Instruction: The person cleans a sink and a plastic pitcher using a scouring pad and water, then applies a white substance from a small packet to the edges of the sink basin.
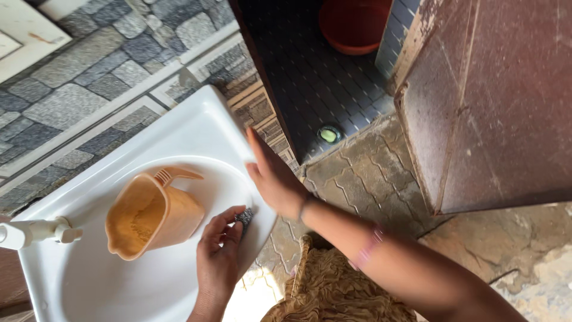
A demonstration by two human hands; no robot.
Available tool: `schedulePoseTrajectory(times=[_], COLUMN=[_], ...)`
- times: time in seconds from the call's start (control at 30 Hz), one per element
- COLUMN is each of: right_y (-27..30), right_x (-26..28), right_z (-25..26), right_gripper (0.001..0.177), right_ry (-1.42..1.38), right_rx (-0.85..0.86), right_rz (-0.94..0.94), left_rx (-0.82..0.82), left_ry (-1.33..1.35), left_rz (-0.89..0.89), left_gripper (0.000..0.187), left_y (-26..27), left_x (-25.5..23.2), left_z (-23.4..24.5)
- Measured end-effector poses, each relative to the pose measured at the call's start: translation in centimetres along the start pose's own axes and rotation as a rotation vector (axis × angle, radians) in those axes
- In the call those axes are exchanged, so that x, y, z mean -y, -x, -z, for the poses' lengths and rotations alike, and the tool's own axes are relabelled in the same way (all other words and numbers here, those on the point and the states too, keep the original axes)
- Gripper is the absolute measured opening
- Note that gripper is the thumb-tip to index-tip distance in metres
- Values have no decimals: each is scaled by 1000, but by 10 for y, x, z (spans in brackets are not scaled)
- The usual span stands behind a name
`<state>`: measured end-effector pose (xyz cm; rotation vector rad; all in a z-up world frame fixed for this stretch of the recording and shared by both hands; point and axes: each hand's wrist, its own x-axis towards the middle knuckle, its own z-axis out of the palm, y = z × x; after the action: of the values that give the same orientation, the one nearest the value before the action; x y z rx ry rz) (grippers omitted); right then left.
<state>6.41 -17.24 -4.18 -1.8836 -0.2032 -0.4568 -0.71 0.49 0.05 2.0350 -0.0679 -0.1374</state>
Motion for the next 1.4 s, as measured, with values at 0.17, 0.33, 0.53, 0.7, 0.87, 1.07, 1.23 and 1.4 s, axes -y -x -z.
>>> schedulePoseTrajectory(times=[0.17,0.33,0.53,0.7,0.87,1.07,1.23,1.4], right_y=[2,-77,-71,-16,-84,-103,-44,-28], right_x=[18,9,-1,26,13,-23,-20,17], right_z=[16,0,-11,2,-10,-25,-14,-2], right_gripper=[69,45,42,51,44,47,58,59], right_ry=[233,457,333,370,502,298,226,330], right_rx=[94,326,74,-35,209,133,28,116], right_rz=[16,-399,-147,56,-373,-372,-1,-161], left_rx=[1,10,38,19,51,51,58,64], left_ry=[-14,8,2,13,-11,48,70,-36], left_rz=[53,39,101,65,128,115,147,212], left_gripper=[26,25,24,23,22,23,24,23], left_y=[-2,-2,0,-4,-4,-2,-3,-5], left_x=[-8,-15,-19,-18,-23,-24,-26,-35], left_z=[-2,-3,0,-2,1,4,4,3])
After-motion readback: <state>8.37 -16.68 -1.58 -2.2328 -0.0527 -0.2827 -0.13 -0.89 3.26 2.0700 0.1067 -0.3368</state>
